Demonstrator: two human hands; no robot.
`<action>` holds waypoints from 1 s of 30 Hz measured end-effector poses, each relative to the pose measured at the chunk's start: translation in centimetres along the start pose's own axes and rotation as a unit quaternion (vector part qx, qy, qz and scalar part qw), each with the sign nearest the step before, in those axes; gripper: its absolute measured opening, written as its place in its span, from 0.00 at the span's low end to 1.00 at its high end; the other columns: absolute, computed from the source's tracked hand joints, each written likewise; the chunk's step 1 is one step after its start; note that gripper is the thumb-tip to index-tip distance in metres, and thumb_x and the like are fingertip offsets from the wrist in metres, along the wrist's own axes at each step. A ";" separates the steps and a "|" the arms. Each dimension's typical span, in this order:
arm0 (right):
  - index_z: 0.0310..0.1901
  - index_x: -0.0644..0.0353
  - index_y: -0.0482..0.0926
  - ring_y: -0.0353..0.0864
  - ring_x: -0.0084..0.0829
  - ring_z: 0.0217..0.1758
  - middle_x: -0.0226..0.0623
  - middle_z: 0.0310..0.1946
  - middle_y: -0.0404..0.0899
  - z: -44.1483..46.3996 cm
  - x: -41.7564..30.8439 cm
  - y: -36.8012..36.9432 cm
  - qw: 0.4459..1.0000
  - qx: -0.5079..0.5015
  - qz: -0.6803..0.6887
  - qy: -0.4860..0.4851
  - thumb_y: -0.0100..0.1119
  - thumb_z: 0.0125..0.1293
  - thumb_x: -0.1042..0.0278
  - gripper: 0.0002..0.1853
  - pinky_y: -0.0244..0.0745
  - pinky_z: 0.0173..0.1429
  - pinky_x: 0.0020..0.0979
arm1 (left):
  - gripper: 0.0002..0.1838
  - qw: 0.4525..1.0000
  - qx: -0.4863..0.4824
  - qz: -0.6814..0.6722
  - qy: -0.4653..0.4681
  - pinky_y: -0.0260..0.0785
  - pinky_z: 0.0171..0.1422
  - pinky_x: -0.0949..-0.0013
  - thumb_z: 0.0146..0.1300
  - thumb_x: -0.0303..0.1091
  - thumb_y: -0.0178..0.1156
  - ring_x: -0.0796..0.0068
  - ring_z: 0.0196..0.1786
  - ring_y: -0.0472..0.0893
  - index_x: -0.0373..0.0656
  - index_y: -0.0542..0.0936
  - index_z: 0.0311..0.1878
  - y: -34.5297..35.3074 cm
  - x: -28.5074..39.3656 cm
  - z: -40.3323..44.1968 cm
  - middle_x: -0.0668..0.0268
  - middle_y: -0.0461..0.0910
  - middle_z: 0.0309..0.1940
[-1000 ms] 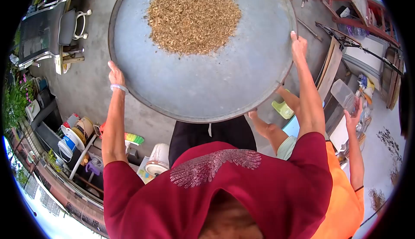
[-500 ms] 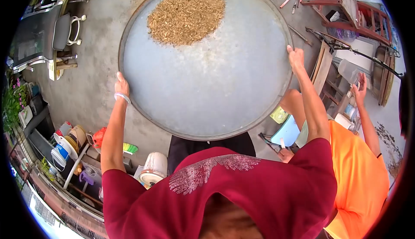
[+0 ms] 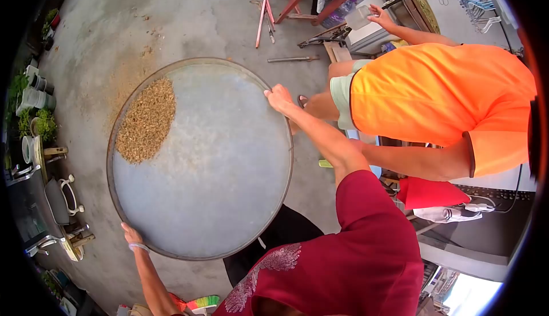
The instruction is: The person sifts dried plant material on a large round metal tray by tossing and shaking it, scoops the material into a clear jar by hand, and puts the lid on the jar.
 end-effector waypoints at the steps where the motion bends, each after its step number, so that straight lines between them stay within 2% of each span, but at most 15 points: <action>1: 0.27 0.74 0.73 0.75 0.51 0.33 0.58 0.26 0.74 -0.5 0.1 -0.2 1.000 -0.002 0.004 0.008 0.54 0.57 0.58 0.20 0.68 0.39 0.43 | 0.44 1.000 0.000 0.009 -0.008 0.61 0.33 0.56 0.61 0.65 0.36 0.63 0.22 0.64 0.19 0.72 0.25 -0.8 1.8 -1.1 0.55 0.69 0.16; 2: 0.27 0.74 0.73 0.75 0.51 0.32 0.58 0.26 0.74 -0.3 0.0 -0.4 1.000 0.006 -0.003 -0.002 0.54 0.57 0.58 0.20 0.68 0.39 0.43 | 0.44 0.998 -0.023 -0.009 -0.049 0.61 0.34 0.55 0.60 0.65 0.37 0.60 0.22 0.66 0.19 0.72 0.26 -1.2 1.8 -0.9 0.53 0.71 0.16; 4: 0.27 0.74 0.73 0.76 0.50 0.31 0.58 0.25 0.74 -0.6 1.6 -0.9 0.999 0.029 -0.008 -0.032 0.54 0.57 0.58 0.20 0.68 0.37 0.43 | 0.44 0.999 -0.003 -0.006 -0.042 0.61 0.33 0.56 0.60 0.65 0.38 0.59 0.22 0.66 0.19 0.72 0.26 -0.3 1.0 -0.8 0.52 0.71 0.16; 5: 0.27 0.74 0.73 0.76 0.50 0.31 0.58 0.25 0.74 0.0 1.4 -0.8 0.999 0.021 -0.009 -0.022 0.53 0.57 0.58 0.20 0.68 0.37 0.43 | 0.44 0.999 0.008 -0.003 -0.040 0.61 0.33 0.56 0.60 0.65 0.38 0.59 0.22 0.66 0.19 0.72 0.26 -0.3 0.4 -0.7 0.52 0.71 0.16; 7: 0.26 0.74 0.74 0.76 0.49 0.31 0.58 0.25 0.74 1.1 0.2 -0.9 1.000 0.009 -0.008 -0.011 0.53 0.57 0.59 0.19 0.68 0.37 0.42 | 0.44 0.999 0.005 0.019 -0.044 0.61 0.33 0.56 0.60 0.65 0.38 0.58 0.22 0.66 0.19 0.73 0.26 0.1 4.0 -1.3 0.51 0.72 0.17; 10: 0.26 0.74 0.73 0.77 0.51 0.37 0.58 0.29 0.76 -0.4 -0.3 -2.3 0.999 -0.014 0.016 0.029 0.53 0.58 0.59 0.20 0.70 0.41 0.44 | 0.44 1.000 -0.018 0.001 -0.023 0.62 0.33 0.57 0.61 0.64 0.37 0.57 0.23 0.67 0.19 0.73 0.29 0.3 4.6 -1.0 0.50 0.74 0.18; 13: 0.26 0.75 0.73 0.77 0.50 0.36 0.58 0.28 0.75 -0.9 3.4 -2.3 0.998 0.028 0.020 -0.043 0.53 0.58 0.60 0.19 0.69 0.40 0.43 | 0.43 0.999 -0.030 -0.041 0.006 0.62 0.32 0.58 0.61 0.64 0.36 0.58 0.22 0.67 0.19 0.74 0.30 0.3 3.3 -3.0 0.52 0.73 0.17; 14: 0.26 0.75 0.73 0.77 0.50 0.36 0.59 0.28 0.75 -0.2 3.5 -2.0 0.998 0.031 0.014 -0.043 0.53 0.58 0.60 0.19 0.69 0.40 0.43 | 0.43 1.000 -0.006 0.000 -0.004 0.63 0.31 0.60 0.62 0.63 0.36 0.59 0.22 0.68 0.20 0.74 0.30 0.3 3.6 -2.6 0.55 0.72 0.16; 18: 0.27 0.74 0.74 0.77 0.51 0.36 0.59 0.28 0.75 2.0 1.5 -3.2 0.999 0.023 0.019 -0.018 0.54 0.57 0.61 0.18 0.69 0.40 0.43 | 0.42 0.998 0.013 -0.054 0.001 0.60 0.28 0.61 0.62 0.63 0.38 0.65 0.20 0.62 0.22 0.73 0.22 0.4 10.1 -2.7 0.61 0.66 0.13; 22: 0.28 0.74 0.74 0.76 0.53 0.36 0.60 0.28 0.75 1.4 3.6 -4.2 0.999 -0.013 0.052 0.003 0.53 0.57 0.60 0.18 0.70 0.40 0.43 | 0.41 0.999 -0.017 -0.042 -0.005 0.57 0.26 0.61 0.61 0.63 0.39 0.69 0.20 0.59 0.24 0.69 0.20 -0.5 10.7 -4.1 0.64 0.63 0.13; 25: 0.28 0.74 0.74 0.76 0.53 0.36 0.59 0.28 0.75 2.9 3.0 -3.7 0.999 0.033 0.004 -0.030 0.54 0.57 0.60 0.19 0.69 0.40 0.43 | 0.39 0.999 -0.005 -0.050 0.001 0.56 0.25 0.62 0.62 0.62 0.40 0.72 0.21 0.58 0.27 0.67 0.19 0.4 12.4 -4.5 0.67 0.62 0.14; 28: 0.29 0.73 0.74 0.76 0.53 0.37 0.59 0.30 0.75 3.0 3.5 -4.0 0.999 -0.004 0.033 0.027 0.54 0.57 0.59 0.19 0.69 0.41 0.43 | 0.37 0.997 -0.005 -0.079 0.027 0.55 0.25 0.64 0.62 0.62 0.41 0.74 0.21 0.57 0.29 0.65 0.18 0.6 14.3 -4.8 0.69 0.61 0.15; 30: 0.29 0.73 0.74 0.75 0.53 0.37 0.58 0.31 0.75 2.1 6.7 -3.6 0.998 0.002 0.043 0.035 0.54 0.57 0.59 0.19 0.69 0.41 0.43 | 0.37 0.996 -0.005 -0.081 0.026 0.54 0.25 0.66 0.62 0.61 0.41 0.76 0.22 0.57 0.30 0.64 0.18 0.5 14.1 -5.5 0.70 0.59 0.15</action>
Point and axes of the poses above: each hand's wrist, its own z-axis towards the middle knuckle, its own y-axis out of the palm, x = y × z, the point moved 3 cm from there along z, towards the middle knuckle
